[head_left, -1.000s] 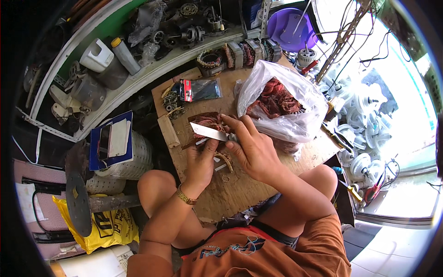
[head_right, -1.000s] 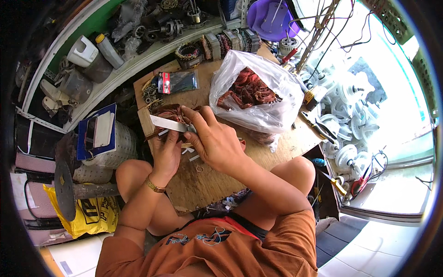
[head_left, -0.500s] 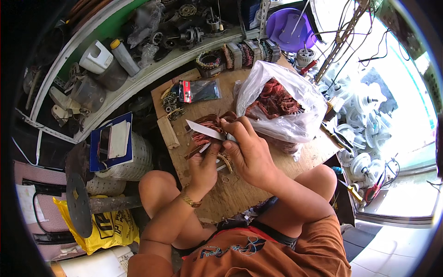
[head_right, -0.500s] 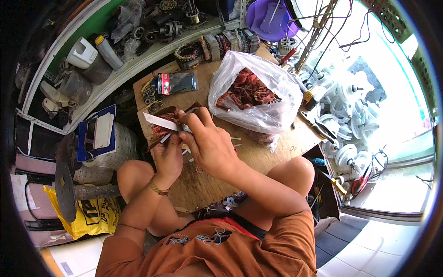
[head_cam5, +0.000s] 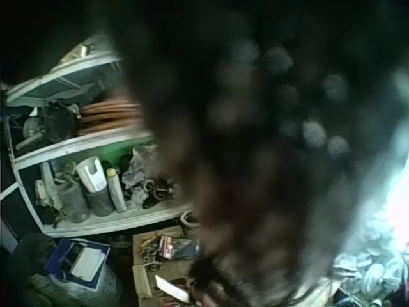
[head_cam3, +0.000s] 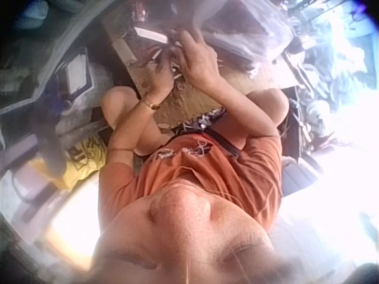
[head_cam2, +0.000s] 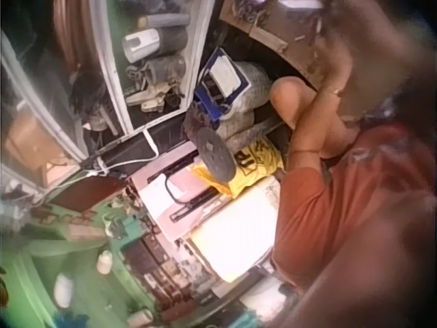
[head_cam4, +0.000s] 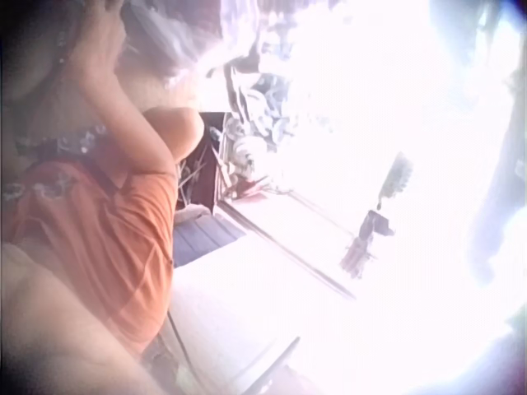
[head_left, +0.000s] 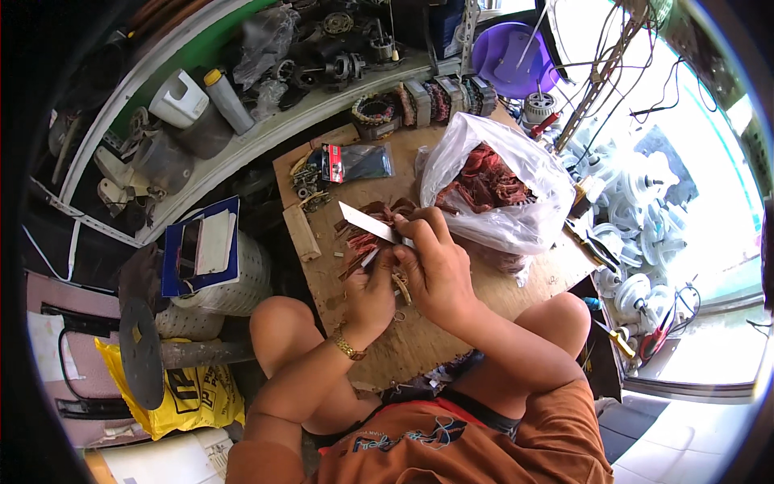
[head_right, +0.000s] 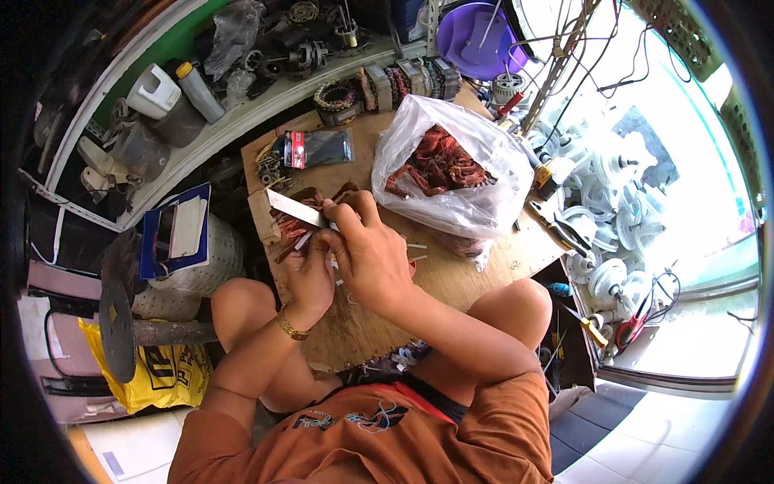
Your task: The person scrapes paper and copper wire off of an electric motor stator using a knife by hand while sitting on the floor.
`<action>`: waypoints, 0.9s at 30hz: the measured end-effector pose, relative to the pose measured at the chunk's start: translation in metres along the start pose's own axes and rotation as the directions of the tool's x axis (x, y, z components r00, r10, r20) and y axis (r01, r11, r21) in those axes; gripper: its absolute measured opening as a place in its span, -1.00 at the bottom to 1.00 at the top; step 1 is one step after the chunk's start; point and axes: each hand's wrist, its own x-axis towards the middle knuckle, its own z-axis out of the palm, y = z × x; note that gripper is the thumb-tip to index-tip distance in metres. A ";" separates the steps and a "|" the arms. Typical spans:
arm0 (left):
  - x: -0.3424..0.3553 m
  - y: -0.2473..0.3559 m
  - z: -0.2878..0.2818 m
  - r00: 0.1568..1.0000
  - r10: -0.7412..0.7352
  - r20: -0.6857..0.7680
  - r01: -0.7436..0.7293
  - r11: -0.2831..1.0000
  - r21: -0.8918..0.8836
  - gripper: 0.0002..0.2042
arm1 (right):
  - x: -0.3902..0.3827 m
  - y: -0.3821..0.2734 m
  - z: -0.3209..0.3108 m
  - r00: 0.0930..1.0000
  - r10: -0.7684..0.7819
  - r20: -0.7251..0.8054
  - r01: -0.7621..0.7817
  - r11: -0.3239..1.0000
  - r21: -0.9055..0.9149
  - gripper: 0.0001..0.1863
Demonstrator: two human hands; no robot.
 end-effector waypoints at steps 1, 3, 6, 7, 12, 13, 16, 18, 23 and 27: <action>0.001 0.002 0.004 1.000 0.021 -0.017 -0.020 0.999 0.043 -0.67 | 0.001 0.001 0.000 1.000 0.006 0.012 -0.006 0.999 -0.053 -0.69; 0.011 0.008 0.008 0.998 -0.060 0.003 0.059 0.969 -0.238 -0.64 | 0.003 0.007 -0.002 1.000 0.016 0.026 -0.012 0.993 -0.114 -0.70; 0.014 0.029 0.011 0.981 -0.177 0.084 0.195 0.840 -0.506 -0.47 | 0.008 0.018 -0.006 0.999 -0.011 0.045 0.017 0.990 -0.140 -0.73; 0.016 0.031 0.009 0.959 -0.273 0.070 0.269 0.814 -0.514 -0.46 | 0.008 0.018 -0.005 0.996 0.016 0.087 -0.006 0.994 -0.111 -0.75; 0.020 0.032 0.006 0.860 -0.507 -0.048 0.400 0.730 -0.555 -0.52 | 0.008 0.045 0.006 0.990 0.070 0.122 -0.085 0.989 0.119 -0.78; 0.020 0.035 0.007 0.860 -0.508 -0.054 0.396 0.729 -0.558 -0.52 | 0.009 0.042 0.001 0.992 0.065 0.106 -0.077 0.990 0.118 -0.79; 0.020 0.045 0.008 0.849 -0.503 -0.161 0.348 0.762 -0.546 -0.60 | 0.007 0.026 -0.005 0.996 0.003 0.092 -0.006 0.999 0.032 -0.74; 0.021 0.045 0.006 0.860 -0.471 -0.196 0.320 0.798 -0.511 -0.60 | 0.005 0.011 -0.009 0.985 0.023 0.172 -0.013 0.998 -0.059 -0.62; 0.025 0.046 -0.003 0.860 -0.494 -0.131 0.351 0.758 -0.550 -0.61 | 0.010 0.011 -0.018 0.943 -0.100 0.316 0.181 0.954 -0.237 -0.48; 0.034 0.053 -0.016 0.834 -0.552 0.018 0.471 0.695 -0.543 -0.53 | 0.014 0.025 -0.028 0.893 -0.249 0.374 0.345 0.913 -0.217 -0.43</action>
